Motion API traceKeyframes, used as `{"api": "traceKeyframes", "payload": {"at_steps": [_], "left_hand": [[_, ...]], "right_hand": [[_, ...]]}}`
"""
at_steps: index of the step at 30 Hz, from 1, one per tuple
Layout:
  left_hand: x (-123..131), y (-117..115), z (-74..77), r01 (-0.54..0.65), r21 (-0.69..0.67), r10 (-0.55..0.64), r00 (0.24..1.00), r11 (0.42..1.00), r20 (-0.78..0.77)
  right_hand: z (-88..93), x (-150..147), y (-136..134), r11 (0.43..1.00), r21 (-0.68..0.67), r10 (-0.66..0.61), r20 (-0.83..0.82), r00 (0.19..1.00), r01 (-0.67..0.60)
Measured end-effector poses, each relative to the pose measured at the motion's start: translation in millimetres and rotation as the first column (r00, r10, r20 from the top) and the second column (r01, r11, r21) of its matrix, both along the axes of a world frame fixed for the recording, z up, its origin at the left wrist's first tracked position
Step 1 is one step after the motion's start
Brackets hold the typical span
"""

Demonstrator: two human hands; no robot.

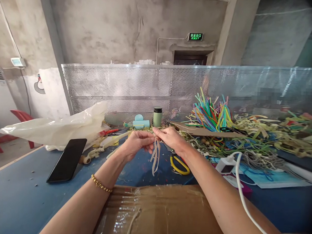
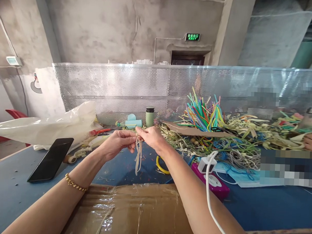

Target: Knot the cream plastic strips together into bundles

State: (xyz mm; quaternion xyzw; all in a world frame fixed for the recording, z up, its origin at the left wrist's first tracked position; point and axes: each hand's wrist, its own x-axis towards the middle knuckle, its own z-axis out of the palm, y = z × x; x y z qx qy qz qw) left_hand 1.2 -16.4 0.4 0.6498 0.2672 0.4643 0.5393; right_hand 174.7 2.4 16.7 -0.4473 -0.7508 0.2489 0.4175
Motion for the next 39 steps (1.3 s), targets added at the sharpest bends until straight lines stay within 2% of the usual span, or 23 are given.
{"api": "traceKeyframes", "payload": {"at_steps": [3, 6, 8, 10, 12, 17, 21, 28, 34, 39], "left_hand": [[-1, 1, -0.6, -0.007, -0.012, 0.007, 1.0, 1.0, -0.002], [-1, 3, -2.9, -0.003, -0.008, 0.003, 1.0, 1.0, -0.003], [-2, 4, -4.3, 0.009, -0.008, -0.009, 1.0, 1.0, -0.023], [-2, 4, -4.9, 0.02, -0.01, -0.021, 0.999, 1.0, -0.048], [-2, 3, -4.2, 0.027, -0.008, -0.027, 0.997, 1.0, -0.077], [-2, -1, 0.1, 0.012, 0.001, -0.012, 0.988, 1.0, -0.153], [-2, -3, 1.8, -0.005, -0.018, 0.002, 0.985, 1.0, -0.175], [-3, -6, 6.3, 0.09, -0.103, -0.099, 0.991, 0.991, -0.085], [1, -5, 4.1, -0.033, -0.036, 0.028, 0.991, 0.999, -0.13], [1, -4, 2.1, -0.04, -0.016, 0.037, 0.988, 0.999, -0.152]], "right_hand": [[-1.4, -3, -4, 0.975, -0.152, 0.133, -0.187, 0.973, -0.162], [-3.5, -6, -3, 0.892, -0.223, 0.273, -0.427, 0.862, -0.393], [-4.6, -7, 1, 0.869, -0.211, 0.267, -0.562, 0.783, -0.448], [-4.3, -8, 4, 0.889, -0.192, 0.208, -0.639, 0.74, -0.415], [-2.3, -7, 5, 0.916, -0.158, 0.187, -0.646, 0.74, -0.37], [6.7, -2, -2, 0.98, 0.004, 0.179, -0.464, 0.867, -0.199], [10.5, -1, -7, 0.99, 0.101, 0.129, -0.379, 0.916, -0.097], [9.2, -2, -5, 0.987, 0.144, 0.116, -0.348, 0.93, -0.07], [6.9, -5, -4, 0.986, 0.153, 0.113, -0.366, 0.924, -0.06], [9.1, -7, -9, 0.979, 0.195, 0.125, -0.358, 0.925, -0.057]]}}
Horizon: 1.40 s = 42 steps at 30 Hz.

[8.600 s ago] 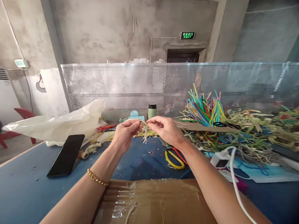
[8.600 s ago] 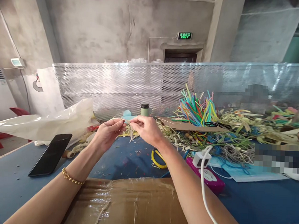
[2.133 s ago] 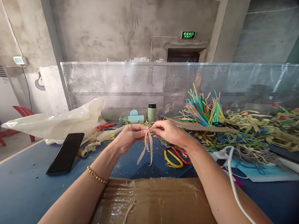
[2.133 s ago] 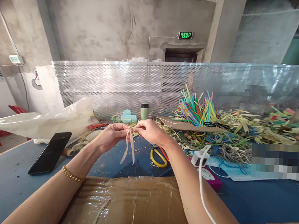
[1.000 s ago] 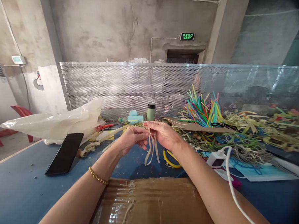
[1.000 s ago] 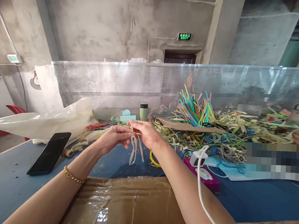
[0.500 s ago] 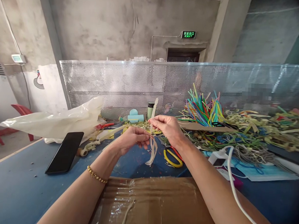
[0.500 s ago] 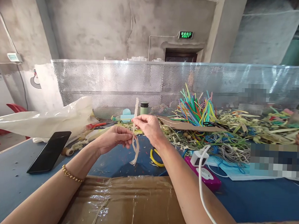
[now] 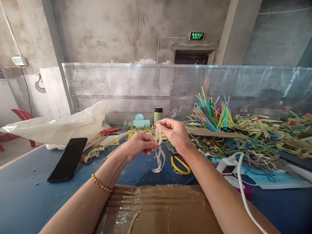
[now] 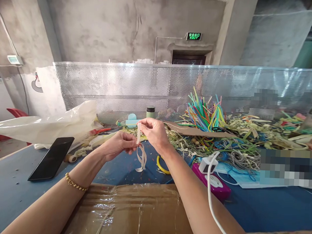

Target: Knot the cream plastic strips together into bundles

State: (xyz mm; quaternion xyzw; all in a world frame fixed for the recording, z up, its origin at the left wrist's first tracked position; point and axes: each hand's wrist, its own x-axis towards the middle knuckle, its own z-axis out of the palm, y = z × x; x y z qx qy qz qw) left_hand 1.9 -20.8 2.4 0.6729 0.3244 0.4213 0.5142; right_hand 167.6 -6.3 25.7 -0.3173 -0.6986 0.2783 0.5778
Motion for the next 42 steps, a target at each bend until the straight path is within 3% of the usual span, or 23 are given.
{"api": "traceKeyframes", "payload": {"at_steps": [6, 11, 16, 25, 32, 42], "left_hand": [[-2, 1, -0.5, -0.011, 0.003, 0.011, 1.0, 1.0, -0.016], [-3, 4, -2.1, 0.022, -0.055, -0.022, 1.0, 0.998, -0.004], [-5, 5, -1.6, 0.038, -0.113, -0.029, 0.996, 0.993, 0.081], [-8, 7, 1.7, -0.036, -0.106, 0.064, 0.959, 0.994, 0.275], [-8, 8, 4.0, -0.033, -0.116, 0.071, 0.94, 0.993, 0.334], [-10, 6, 6.2, 0.005, -0.11, 0.037, 0.927, 0.994, 0.373]], "right_hand": [[4.0, 3, -4, 0.992, 0.104, -0.071, 0.043, 0.997, 0.067], [5.6, 5, -4, 0.985, 0.174, 0.016, 0.053, 0.998, -0.025], [8.6, 2, -13, 0.963, 0.266, 0.0, 0.16, 0.987, -0.043], [6.9, 4, -12, 0.864, 0.493, -0.069, 0.313, 0.947, -0.1], [2.3, 3, -5, 0.83, 0.552, -0.139, 0.344, 0.929, -0.08], [1.9, 3, -6, 0.837, 0.54, -0.147, 0.379, 0.913, -0.089]]}}
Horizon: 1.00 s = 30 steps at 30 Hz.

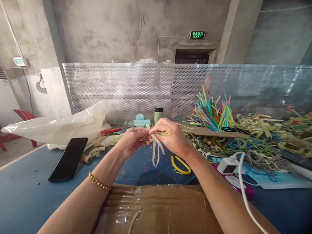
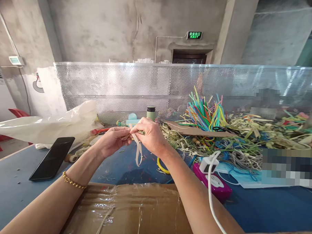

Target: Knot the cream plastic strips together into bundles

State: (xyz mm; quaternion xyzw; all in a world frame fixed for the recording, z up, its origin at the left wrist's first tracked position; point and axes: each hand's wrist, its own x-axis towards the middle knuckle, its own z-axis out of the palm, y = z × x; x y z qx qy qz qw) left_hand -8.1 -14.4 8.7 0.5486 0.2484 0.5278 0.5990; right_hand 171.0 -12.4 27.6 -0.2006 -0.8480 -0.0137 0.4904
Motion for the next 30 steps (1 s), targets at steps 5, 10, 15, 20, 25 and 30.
{"api": "traceKeyframes", "payload": {"at_steps": [5, 10, 15, 20, 25, 30], "left_hand": [[0.5, -1.1, 1.6, 0.008, -0.017, -0.007, 1.0, 1.0, 0.015], [1.6, -2.8, 3.5, 0.004, -0.041, -0.003, 1.0, 0.999, 0.015], [1.1, -2.8, 3.0, 0.023, -0.022, -0.022, 0.999, 0.999, 0.028], [0.0, -2.6, 2.5, 0.036, -0.004, -0.036, 0.999, 0.999, 0.033], [0.1, -3.3, 2.4, 0.037, -0.019, -0.036, 0.998, 0.999, 0.041], [-1.0, -3.4, 2.2, 0.006, -0.003, -0.006, 1.0, 1.0, 0.016]], "right_hand": [[-0.7, 0.8, 3.1, 1.0, 0.013, -0.009, 0.001, 1.0, 0.009], [-1.2, 1.2, 4.6, 1.0, 0.016, 0.0, -0.003, 1.0, 0.0], [-0.3, 1.7, 4.0, 1.0, 0.009, -0.01, -0.011, 1.0, 0.01], [1.0, 1.4, 2.0, 1.0, -0.022, 0.008, -0.025, 1.0, -0.008], [-0.1, 1.6, 1.4, 0.996, -0.075, 0.043, -0.064, 0.997, -0.047], [-1.1, 2.4, 2.5, 0.991, -0.105, 0.071, -0.075, 0.995, -0.079]]}}
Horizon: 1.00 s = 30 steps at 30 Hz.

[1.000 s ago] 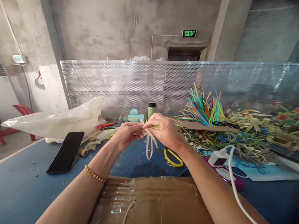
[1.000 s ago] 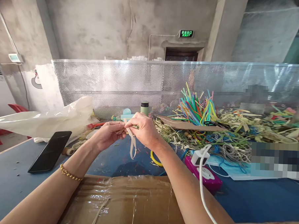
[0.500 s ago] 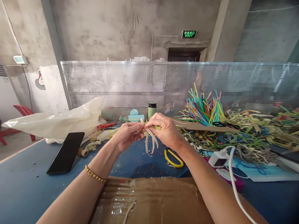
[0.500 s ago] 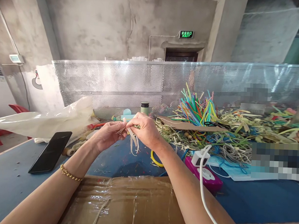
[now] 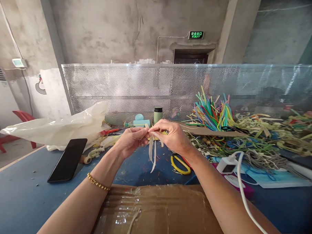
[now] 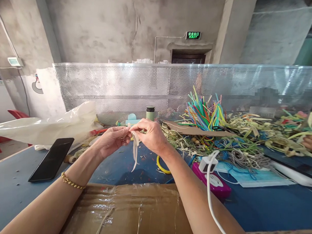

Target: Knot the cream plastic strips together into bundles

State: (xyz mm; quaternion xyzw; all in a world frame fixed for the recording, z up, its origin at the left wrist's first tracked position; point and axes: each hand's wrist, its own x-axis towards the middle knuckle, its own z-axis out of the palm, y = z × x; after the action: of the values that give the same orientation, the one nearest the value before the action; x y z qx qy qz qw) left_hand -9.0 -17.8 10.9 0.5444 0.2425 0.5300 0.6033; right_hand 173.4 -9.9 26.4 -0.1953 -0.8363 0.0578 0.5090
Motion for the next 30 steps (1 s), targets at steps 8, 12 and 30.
{"api": "traceKeyframes", "payload": {"at_steps": [8, 12, 30], "left_hand": [[0.3, -1.1, 1.1, -0.015, 0.005, 0.016, 1.0, 1.0, -0.015], [0.5, -1.4, 2.0, -0.007, -0.012, 0.007, 1.0, 1.0, -0.018], [-0.8, 0.4, 0.1, -0.085, 0.022, 0.085, 0.996, 0.996, -0.036]], "right_hand": [[1.7, 1.3, 0.5, 1.0, 0.003, -0.002, 0.017, 1.0, 0.002], [2.4, 2.7, 0.3, 0.997, 0.07, -0.027, 0.056, 0.998, 0.023], [-0.3, 1.2, 2.7, 0.976, 0.182, -0.149, 0.154, 0.977, 0.12]]}}
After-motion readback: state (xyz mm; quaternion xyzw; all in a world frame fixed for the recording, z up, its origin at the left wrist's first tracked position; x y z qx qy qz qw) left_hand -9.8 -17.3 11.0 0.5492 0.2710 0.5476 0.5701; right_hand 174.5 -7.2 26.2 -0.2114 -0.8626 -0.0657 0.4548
